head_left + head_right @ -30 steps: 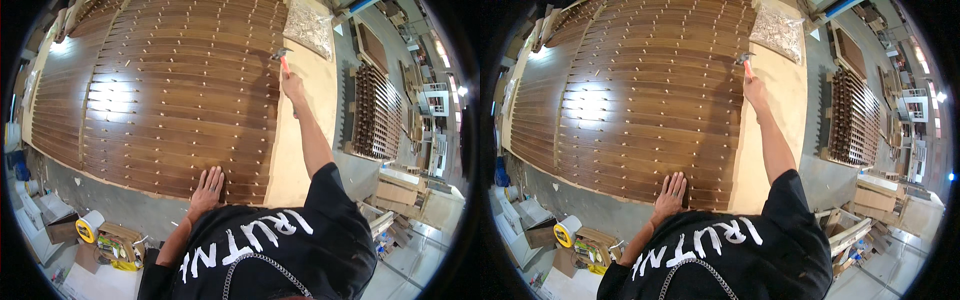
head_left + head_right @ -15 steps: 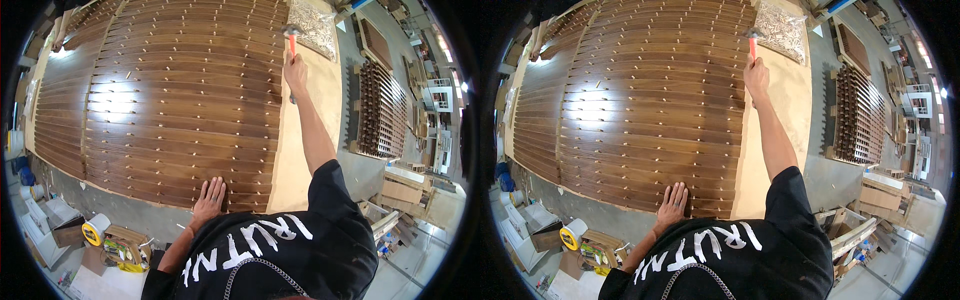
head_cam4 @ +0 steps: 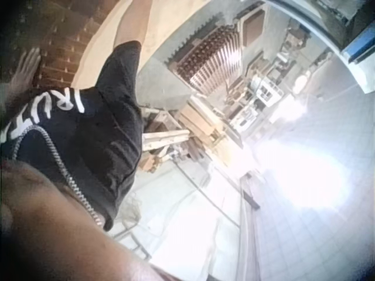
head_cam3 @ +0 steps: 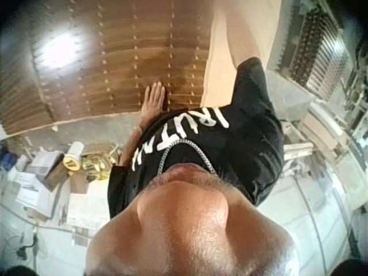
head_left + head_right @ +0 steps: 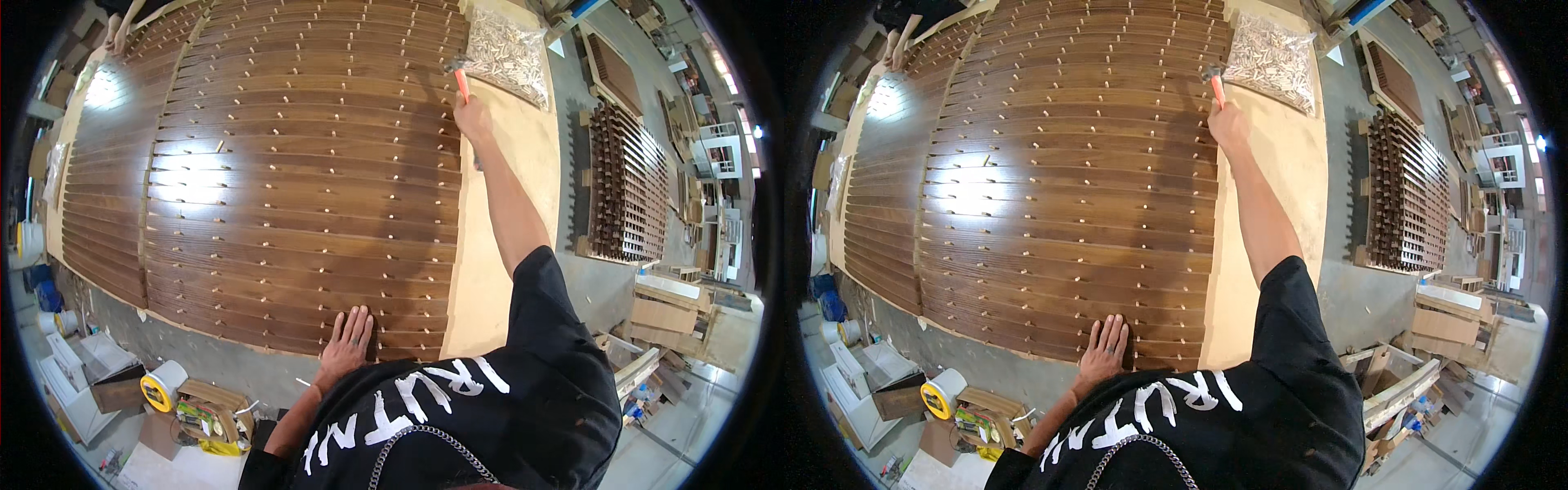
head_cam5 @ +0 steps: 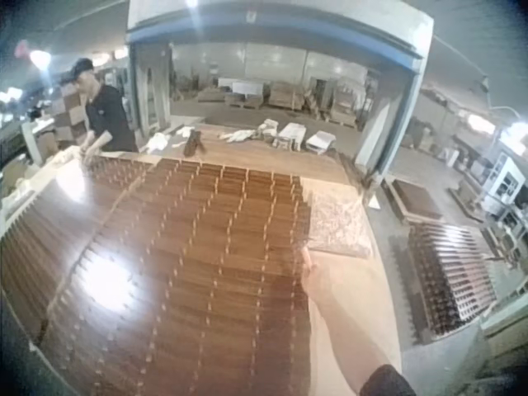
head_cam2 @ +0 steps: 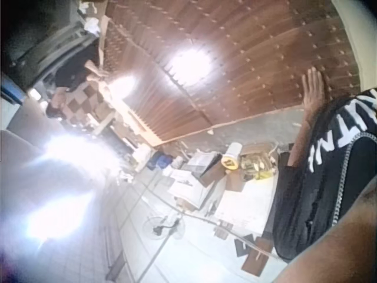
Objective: The recorder inserts wooden pegs into pre-drilled holes in wooden slats and uses a hammer to secure them during the assembly of a furniture panel.
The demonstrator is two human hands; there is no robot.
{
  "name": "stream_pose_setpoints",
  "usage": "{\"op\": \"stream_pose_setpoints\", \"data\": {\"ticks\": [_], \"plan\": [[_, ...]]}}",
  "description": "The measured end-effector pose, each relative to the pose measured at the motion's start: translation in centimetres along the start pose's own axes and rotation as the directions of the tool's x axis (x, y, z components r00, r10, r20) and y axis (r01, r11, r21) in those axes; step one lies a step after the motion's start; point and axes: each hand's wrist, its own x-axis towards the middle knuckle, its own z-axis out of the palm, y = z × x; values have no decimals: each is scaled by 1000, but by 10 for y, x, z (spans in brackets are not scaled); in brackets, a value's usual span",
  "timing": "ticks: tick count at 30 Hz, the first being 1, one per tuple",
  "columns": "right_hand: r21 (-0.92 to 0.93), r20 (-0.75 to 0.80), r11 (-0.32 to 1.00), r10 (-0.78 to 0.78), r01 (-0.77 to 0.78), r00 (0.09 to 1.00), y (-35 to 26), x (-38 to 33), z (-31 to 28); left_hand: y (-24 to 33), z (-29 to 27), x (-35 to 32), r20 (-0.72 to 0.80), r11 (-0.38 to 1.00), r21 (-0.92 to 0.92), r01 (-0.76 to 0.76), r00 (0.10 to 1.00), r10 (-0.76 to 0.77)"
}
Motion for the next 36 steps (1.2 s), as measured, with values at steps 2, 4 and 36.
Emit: {"op": "stream_pose_setpoints", "data": {"ticks": [2, 4, 36], "plan": [[-55, 73, 998, -26, 30, 997, 15, 13, 8, 1, 0, 1, 1, 1000, 8, -6, 1000, 6], [-18, 43, 999, -32, 33, 999, 10, 37, 5, 0, -2, 6, 13, 1000, 16, -2, 1000, 2], [86, 170, 995, -58, 44, 984, -101, -18, -1, -2, 0, -6, -19, 996, 86, -21, 1000, 23]]}}
